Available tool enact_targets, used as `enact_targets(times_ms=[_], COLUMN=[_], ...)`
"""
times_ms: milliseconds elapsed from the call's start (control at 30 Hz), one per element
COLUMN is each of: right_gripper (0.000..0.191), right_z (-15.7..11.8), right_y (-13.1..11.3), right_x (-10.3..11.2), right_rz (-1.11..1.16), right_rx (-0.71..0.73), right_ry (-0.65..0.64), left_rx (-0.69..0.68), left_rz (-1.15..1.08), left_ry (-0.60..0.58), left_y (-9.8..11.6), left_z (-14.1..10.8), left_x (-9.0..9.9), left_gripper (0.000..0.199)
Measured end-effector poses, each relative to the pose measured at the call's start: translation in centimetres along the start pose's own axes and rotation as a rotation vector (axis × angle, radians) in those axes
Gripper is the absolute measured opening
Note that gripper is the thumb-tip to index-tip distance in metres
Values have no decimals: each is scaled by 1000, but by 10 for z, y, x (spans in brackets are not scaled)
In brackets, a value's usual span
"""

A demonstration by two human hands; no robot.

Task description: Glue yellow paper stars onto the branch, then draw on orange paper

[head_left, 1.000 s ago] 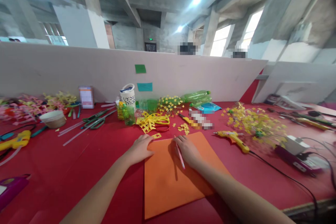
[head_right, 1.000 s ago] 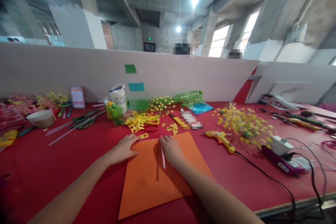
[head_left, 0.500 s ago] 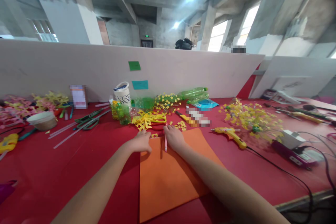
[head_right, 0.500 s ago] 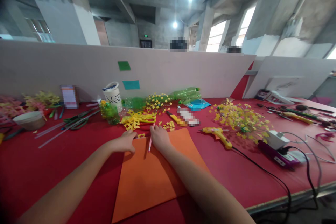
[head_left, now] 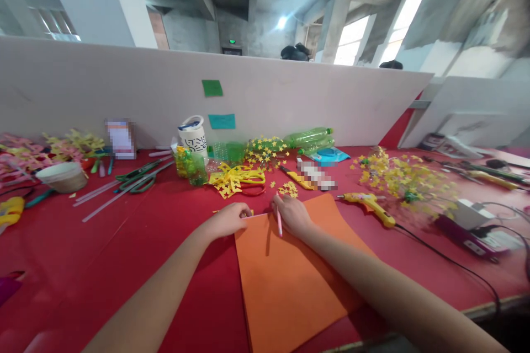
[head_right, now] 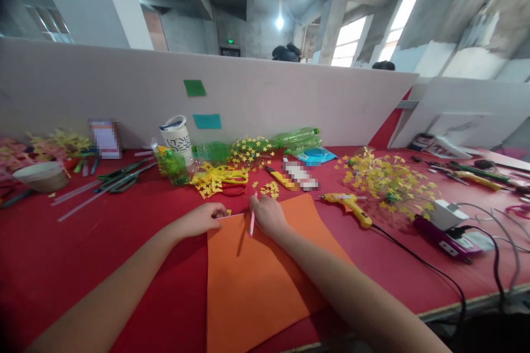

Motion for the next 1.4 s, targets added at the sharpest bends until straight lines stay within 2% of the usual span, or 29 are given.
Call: enact_targets(times_ms=[200, 267, 333, 467, 533, 600, 700, 800, 833, 933, 967, 1000, 1100, 1133, 1200, 1267, 1333, 1400], right_gripper=[32, 30, 28, 26, 18, 9, 4, 12, 18, 32, 34, 33, 28, 28, 30, 22, 12, 11], right_z=[3, 5, 5, 1, 1, 2, 3, 0, -1, -6, -6, -6, -3, -2, -2, -2, 0, 4], right_y=[5, -1, -11, -37, -48, -54, -55, -52, -51, -49, -47, -45, -40, -39, -41, -45, -49, -52], right_x=[26, 39, 47, 42, 32, 22, 13, 11, 11, 10, 10, 10, 11, 12, 14, 17, 19, 17], right_rz=[169, 460, 735, 1291, 1422, 1461, 1484, 1642, 1728, 1908, 1913, 1889, 1738, 1695, 1630, 1560, 1491, 1463], right_rx=[-29, -33, -126, -340, -349, -342, -342, -307, -293, -282, -287, -289, -279, -288, -338, -373, -330, -267], right_ry=[119, 213, 184, -28, -155, -250, -256, -262, -320, -623, -634, -552, -99, -46, -106, -188, -250, -321], left_rx=[-41, -45, -48, -89, -123, -148, -170, -179, -176, -148, -138, -130, -122, -127, -143, -163, -173, -180], left_rz=[-143, -172, -197, -250, -271, -280, -286, -300, -312, -335, -336, -335, -343, -348, -343, -323, -295, -268], left_ry=[62, 47, 14, -8, 12, 32, 38, 29, 25, 17, 20, 29, 64, 70, 67, 60, 59, 64], left_y=[-5, -7, -10, -17, -20, -24, -29, -34, -35, -36, -36, -35, -34, -34, -34, -34, -34, -35], left_z=[-4, -5, -6, -6, -7, -8, -9, -10, -9, -8, -8, -8, -8, -8, -9, -9, -9, -10], left_x=[-6, -4, 0, 4, 2, 0, -1, 0, 0, -1, -2, -2, -3, -3, -3, -3, -2, -2], left_gripper=[18, 16, 17, 18, 17, 20, 24, 25, 24, 20, 19, 20, 26, 27, 21, 13, 8, 8])
Point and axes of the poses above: each hand's wrist, its own z-axis towards the middle knuckle, its own x-axis out of the back of the hand, y = z × x, the point moved 1 cm from there along z, towards the middle knuckle, and after that the axes turned 3 degrees about x, right-handed, at the moved point
